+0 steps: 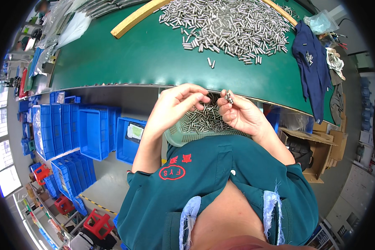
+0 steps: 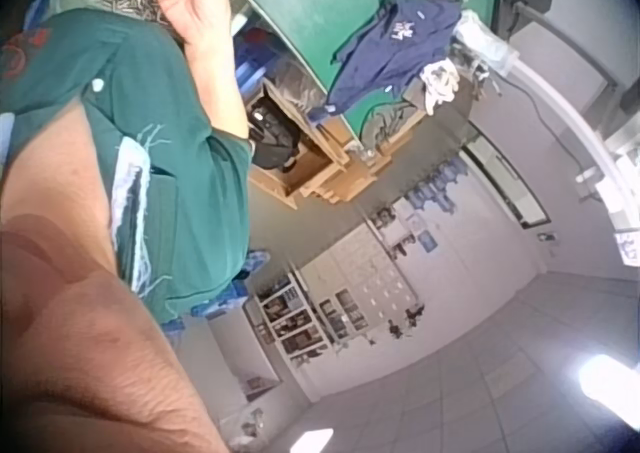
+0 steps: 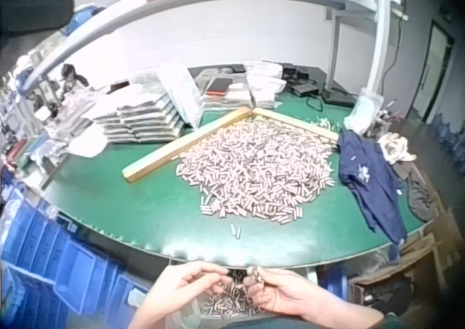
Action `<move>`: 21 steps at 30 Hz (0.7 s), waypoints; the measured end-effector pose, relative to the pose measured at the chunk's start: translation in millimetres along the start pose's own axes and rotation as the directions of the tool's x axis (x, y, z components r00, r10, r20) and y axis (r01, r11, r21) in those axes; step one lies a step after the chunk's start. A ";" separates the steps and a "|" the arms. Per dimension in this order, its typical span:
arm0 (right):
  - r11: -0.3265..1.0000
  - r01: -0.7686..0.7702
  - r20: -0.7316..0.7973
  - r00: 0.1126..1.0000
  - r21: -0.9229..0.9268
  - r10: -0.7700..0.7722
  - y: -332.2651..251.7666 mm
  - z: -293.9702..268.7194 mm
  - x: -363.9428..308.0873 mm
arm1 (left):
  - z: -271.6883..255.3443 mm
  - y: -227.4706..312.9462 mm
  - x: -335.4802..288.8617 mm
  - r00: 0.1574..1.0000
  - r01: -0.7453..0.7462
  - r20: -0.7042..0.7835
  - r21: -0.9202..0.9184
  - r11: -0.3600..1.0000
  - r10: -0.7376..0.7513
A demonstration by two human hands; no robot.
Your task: The person sorts small metal components by hand, taking them from a pile and arranging them into a plastic basket.
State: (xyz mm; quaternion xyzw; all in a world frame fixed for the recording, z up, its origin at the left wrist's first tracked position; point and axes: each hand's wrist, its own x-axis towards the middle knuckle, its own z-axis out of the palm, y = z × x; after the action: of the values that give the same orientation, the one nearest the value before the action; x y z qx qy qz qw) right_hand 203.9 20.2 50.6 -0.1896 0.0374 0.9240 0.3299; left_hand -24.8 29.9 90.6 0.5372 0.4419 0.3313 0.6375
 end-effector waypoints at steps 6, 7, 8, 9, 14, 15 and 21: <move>0.339 0.093 0.023 0.979 -0.936 -0.203 3.6 22.7 -8.3 | -7.7 3.6 5.2 0.987 -0.072 -0.132 0.124 0.990 0.088; 0.137 0.231 0.186 0.942 -0.963 -0.279 6.6 21.3 -7.0 | -8.9 5.0 7.3 0.990 -0.057 -0.123 0.139 0.989 0.074; 0.134 0.233 0.189 0.942 -0.963 -0.277 5.8 24.7 -6.6 | -9.4 7.0 8.9 0.989 -0.059 -0.126 0.140 0.988 0.077; -0.070 0.247 0.257 0.922 -0.966 -0.290 3.8 30.8 -7.0 | -8.9 9.2 11.4 0.986 -0.061 -0.141 0.220 0.973 0.094; -0.581 0.221 0.542 0.701 -0.783 -0.464 -13.1 44.5 8.4 | -1.2 -1.4 41.7 0.930 -0.146 -0.153 0.681 0.718 0.334; -0.651 0.175 0.580 0.657 -0.739 -0.482 -20.2 41.8 16.4 | 1.9 -4.7 50.6 0.885 -0.176 -0.138 0.786 0.593 0.445; -0.769 -0.168 0.523 0.643 -0.617 -0.560 -31.7 36.3 43.3 | 13.5 -10.0 72.3 0.857 -0.087 -0.114 0.930 0.358 0.503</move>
State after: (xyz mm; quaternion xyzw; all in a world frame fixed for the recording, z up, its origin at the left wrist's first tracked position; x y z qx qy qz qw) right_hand 181.1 77.8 69.8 -0.5441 -0.7904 0.1185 0.2552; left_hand 15.3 87.5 66.2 0.7889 0.5562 0.2503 0.0758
